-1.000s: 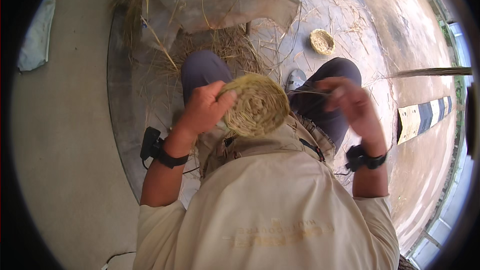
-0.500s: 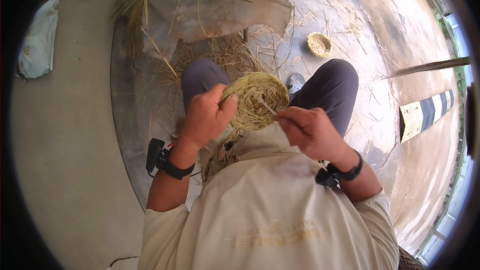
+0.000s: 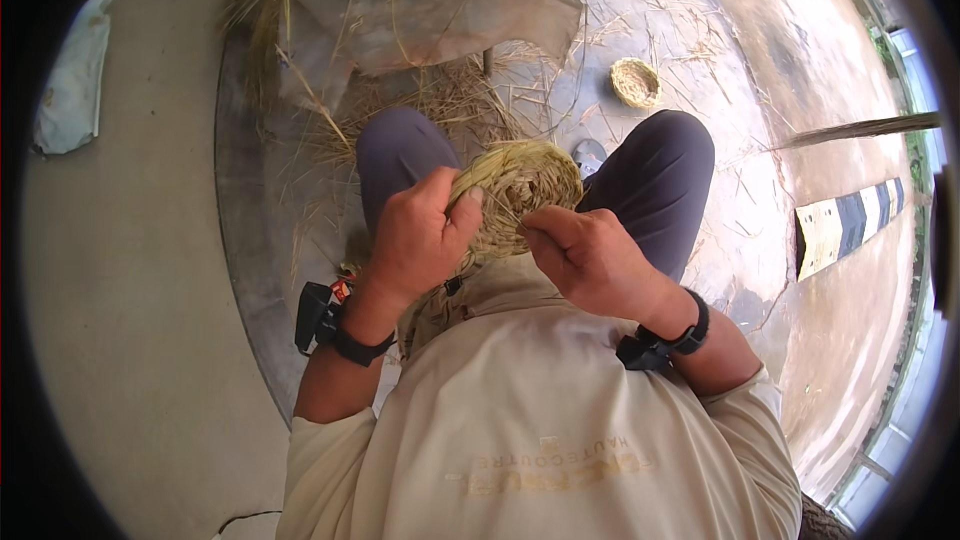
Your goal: Braiding and weaving dried straw to create a circular mat or basket base.
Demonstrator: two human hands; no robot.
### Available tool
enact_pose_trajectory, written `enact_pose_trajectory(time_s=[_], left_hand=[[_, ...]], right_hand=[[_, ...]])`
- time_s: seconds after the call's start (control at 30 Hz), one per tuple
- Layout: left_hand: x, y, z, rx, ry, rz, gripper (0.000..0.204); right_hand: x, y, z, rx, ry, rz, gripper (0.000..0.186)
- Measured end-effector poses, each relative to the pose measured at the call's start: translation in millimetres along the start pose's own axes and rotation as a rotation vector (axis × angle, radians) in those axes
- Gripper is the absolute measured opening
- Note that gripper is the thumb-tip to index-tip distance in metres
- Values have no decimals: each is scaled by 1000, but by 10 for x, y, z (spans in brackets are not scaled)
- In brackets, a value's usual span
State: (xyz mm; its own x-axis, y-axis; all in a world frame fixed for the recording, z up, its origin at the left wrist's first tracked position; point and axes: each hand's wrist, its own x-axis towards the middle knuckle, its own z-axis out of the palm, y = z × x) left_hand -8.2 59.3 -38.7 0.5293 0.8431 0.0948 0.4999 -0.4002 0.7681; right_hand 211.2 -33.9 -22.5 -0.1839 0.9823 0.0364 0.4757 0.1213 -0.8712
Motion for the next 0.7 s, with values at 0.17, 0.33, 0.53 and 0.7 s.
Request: enact_pose_trajectory(time_s=[0.17,0.33,0.53,0.7], left_hand=[[-22,4,171,89,135,140,19],[-91,-48,141,111,20,43,13],[-60,-106,57,192,47,154,13],[45,-136,-119,242,53,158,19]], right_hand=[[142,76,96,-41,70,-74,12],[275,139,157,568,-109,333,21],[233,69,80,402,-203,324,25],[112,-21,-60,292,-239,247,21]])
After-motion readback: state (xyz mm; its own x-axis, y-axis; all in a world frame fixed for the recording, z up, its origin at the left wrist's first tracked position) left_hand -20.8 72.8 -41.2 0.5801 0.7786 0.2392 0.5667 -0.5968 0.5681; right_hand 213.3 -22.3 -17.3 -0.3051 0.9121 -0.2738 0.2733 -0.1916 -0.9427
